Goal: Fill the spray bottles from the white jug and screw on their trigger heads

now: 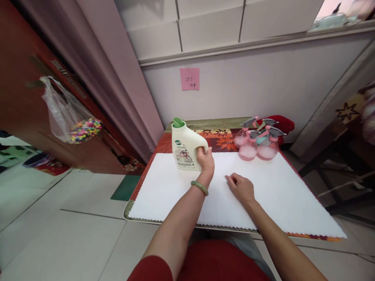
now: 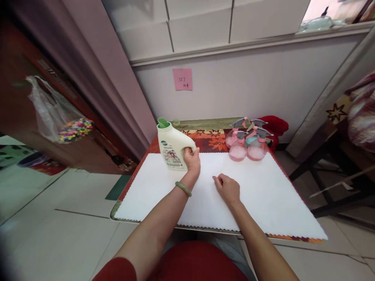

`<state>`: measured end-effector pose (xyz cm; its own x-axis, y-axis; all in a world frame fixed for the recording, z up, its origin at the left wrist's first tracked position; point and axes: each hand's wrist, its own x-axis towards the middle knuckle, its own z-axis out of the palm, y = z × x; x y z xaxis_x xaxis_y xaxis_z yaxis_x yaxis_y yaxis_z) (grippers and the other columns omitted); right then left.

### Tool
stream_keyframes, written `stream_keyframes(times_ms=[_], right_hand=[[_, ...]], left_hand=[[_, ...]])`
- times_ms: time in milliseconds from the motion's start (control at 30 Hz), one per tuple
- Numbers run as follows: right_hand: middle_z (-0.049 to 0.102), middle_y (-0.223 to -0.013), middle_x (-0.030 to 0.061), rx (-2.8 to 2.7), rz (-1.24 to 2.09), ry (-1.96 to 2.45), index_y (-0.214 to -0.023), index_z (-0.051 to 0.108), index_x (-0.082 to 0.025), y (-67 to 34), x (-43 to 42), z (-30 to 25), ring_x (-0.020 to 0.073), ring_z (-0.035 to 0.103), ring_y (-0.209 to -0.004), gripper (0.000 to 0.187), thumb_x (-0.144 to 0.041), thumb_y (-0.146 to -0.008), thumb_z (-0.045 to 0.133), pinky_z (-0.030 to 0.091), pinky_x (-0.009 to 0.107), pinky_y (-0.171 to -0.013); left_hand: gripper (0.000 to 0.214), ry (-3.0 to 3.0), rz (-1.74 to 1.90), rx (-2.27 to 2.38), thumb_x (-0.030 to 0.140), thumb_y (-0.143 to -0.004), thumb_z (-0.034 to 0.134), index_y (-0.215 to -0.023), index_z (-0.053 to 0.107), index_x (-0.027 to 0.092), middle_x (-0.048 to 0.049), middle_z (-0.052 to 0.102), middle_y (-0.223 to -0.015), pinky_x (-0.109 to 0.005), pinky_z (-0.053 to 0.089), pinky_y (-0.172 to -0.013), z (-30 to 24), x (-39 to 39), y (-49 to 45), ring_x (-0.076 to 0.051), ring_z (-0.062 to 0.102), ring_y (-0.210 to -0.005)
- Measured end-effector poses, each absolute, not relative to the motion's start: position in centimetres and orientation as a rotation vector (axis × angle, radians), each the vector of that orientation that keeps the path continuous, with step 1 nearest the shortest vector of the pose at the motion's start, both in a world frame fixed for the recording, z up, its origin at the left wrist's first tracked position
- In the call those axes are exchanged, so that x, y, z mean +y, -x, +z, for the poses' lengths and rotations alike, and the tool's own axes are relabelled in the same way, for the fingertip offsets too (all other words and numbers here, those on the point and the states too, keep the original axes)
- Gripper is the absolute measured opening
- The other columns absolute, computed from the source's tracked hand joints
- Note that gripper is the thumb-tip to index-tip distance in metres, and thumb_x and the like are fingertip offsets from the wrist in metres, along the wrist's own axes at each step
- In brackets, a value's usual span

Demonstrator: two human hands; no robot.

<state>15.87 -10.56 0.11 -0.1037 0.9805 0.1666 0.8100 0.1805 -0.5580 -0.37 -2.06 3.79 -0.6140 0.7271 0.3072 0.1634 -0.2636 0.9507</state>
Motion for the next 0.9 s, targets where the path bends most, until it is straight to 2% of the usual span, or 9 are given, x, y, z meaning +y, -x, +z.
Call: stream_keyframes(times_ms=[200,300,367,433,533,633,800,900], right_hand=[[0.058,-0.057,-0.001,-1.947,0.481,1.676,-0.064,0.058,-0.023,-15.6,-10.4,-0.2,0.0147,0.047,-0.053,0.044,-0.055,-0.093,0.049,0.025,0.027,-0.056],[0.057,-0.058,-0.0019,-1.809,0.539,1.61,-0.066,0.058,-0.023,-15.6,-10.5,-0.2,0.0142,0.047,-0.054,0.042,-0.055,-0.093,0.05,0.03,0.027,-0.058],[0.063,-0.068,-0.0004,-1.589,0.582,1.539,-0.078,0.062,-0.023,-16.1,-10.1,-0.1,0.015,0.054,-0.059,0.036,-0.055,-0.091,0.053,0.039,0.027,-0.062],[0.07,-0.089,0.0042,-1.336,0.581,1.476,-0.097,0.062,-0.022,-17.0,-9.0,0.3,0.0177,0.063,-0.073,0.036,-0.056,-0.088,0.057,0.047,0.029,-0.07],[0.067,-0.12,0.0137,-1.126,0.482,1.474,-0.118,0.053,-0.02,-18.8,-6.3,1.1,0.0245,0.066,-0.099,0.055,-0.06,-0.082,0.064,0.052,0.035,-0.083],[0.062,-0.13,0.0201,-1.144,0.367,1.578,-0.127,0.049,-0.016,-20.0,-3.1,1.5,0.0315,0.061,-0.116,0.071,-0.064,-0.077,0.067,0.05,0.043,-0.094],[0.054,-0.143,0.0245,-1.269,0.271,1.682,-0.143,0.04,-0.011,-19.3,0.5,0.8,0.0378,0.051,-0.132,0.09,-0.063,-0.075,0.069,0.045,0.047,-0.103],[0.045,-0.152,0.0237,-1.274,0.259,1.708,-0.15,0.031,-0.012,-18.4,1.5,0.4,0.0386,0.044,-0.139,0.104,-0.061,-0.07,0.074,0.044,0.047,-0.105]], left_hand=[[0.038,-1.165,1.913,1.68,0.039,-0.095,0.061,-0.128,0.06,0.02,-0.0115,0.06,-0.131,-0.046,0.055,-0.091,3.9,-0.2,0.5,-0.024,0.063,-0.109],[0.041,-1.186,1.9,1.714,0.039,-0.094,0.063,-0.128,0.058,0.019,-0.0138,0.062,-0.129,-0.048,0.051,-0.098,4.1,-0.8,0.4,-0.026,0.062,-0.113],[0.048,-1.21,1.887,1.72,0.039,-0.091,0.066,-0.132,0.054,0.018,-0.0169,0.062,-0.128,-0.048,0.047,-0.105,4.2,-2.2,0.1,-0.028,0.06,-0.121],[0.059,-1.263,1.872,1.712,0.039,-0.088,0.068,-0.139,0.047,0.019,-0.0185,0.057,-0.136,-0.047,0.044,-0.108,4.3,-4.3,-0.2,-0.03,0.055,-0.131],[0.067,-1.385,1.85,1.721,0.037,-0.081,0.076,-0.138,0.046,0.022,-0.0172,0.055,-0.136,-0.049,0.041,-0.11,4.4,-8.2,-0.4,-0.032,0.053,-0.131],[0.068,-1.459,1.923,1.79,0.037,-0.079,0.076,-0.136,0.044,0.02,-0.0177,0.05,-0.134,-0.053,0.033,-0.116,4.4,-11.2,0.8,-0.034,0.046,-0.134],[0.116,-1.597,2.045,2.151,0.044,-0.061,0.088,-0.15,0.019,0.019,-0.0223,0.027,-0.154,-0.057,0.017,-0.122,4.6,-11.9,7.6,-0.038,0.025,-0.149],[0.131,-1.484,1.927,2.056,0.045,-0.053,0.093,-0.154,0.012,0.02,-0.0244,0.017,-0.161,-0.056,0.015,-0.123,5.0,-10.5,12.6,-0.039,0.019,-0.152]])
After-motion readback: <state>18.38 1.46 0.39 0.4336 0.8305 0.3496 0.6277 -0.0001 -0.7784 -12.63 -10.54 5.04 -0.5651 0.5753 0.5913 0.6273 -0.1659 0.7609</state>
